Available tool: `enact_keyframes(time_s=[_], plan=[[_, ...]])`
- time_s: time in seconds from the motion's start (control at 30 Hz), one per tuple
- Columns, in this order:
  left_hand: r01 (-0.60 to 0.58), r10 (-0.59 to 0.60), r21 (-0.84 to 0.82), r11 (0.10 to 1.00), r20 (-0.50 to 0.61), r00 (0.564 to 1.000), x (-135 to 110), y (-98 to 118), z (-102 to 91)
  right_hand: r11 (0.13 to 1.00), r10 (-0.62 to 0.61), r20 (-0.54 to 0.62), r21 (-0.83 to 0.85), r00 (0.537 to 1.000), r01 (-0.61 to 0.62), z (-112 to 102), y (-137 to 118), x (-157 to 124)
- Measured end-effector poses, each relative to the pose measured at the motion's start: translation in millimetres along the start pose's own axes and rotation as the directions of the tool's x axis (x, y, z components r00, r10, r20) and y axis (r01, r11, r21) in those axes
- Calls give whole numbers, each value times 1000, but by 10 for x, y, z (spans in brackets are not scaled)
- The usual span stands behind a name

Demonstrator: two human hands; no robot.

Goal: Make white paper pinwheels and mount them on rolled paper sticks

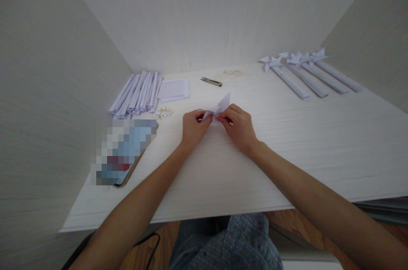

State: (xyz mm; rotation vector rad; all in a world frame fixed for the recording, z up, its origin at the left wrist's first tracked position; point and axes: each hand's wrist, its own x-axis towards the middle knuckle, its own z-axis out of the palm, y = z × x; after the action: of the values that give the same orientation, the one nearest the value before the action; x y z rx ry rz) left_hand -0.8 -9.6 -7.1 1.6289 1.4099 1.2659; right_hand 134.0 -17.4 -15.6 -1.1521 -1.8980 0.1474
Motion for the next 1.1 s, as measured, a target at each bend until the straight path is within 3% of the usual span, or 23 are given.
enact_keyframes(time_s=[0.3, 0.73, 1.1], plan=[[36, -39, -94, 995, -31, 999, 33, -42, -6, 999, -29, -9, 32, 1000, 29, 10, -1, -6], [27, -31, -75, 997, -45, 998, 22, -11, 2, 976, 16, 101, -219, 995, 6, -17, -31, -1], [30, -32, -94, 995, -26, 999, 17, -10, -2, 999, 15, 12, -45, 1000, -14, 4, 0, -7]])
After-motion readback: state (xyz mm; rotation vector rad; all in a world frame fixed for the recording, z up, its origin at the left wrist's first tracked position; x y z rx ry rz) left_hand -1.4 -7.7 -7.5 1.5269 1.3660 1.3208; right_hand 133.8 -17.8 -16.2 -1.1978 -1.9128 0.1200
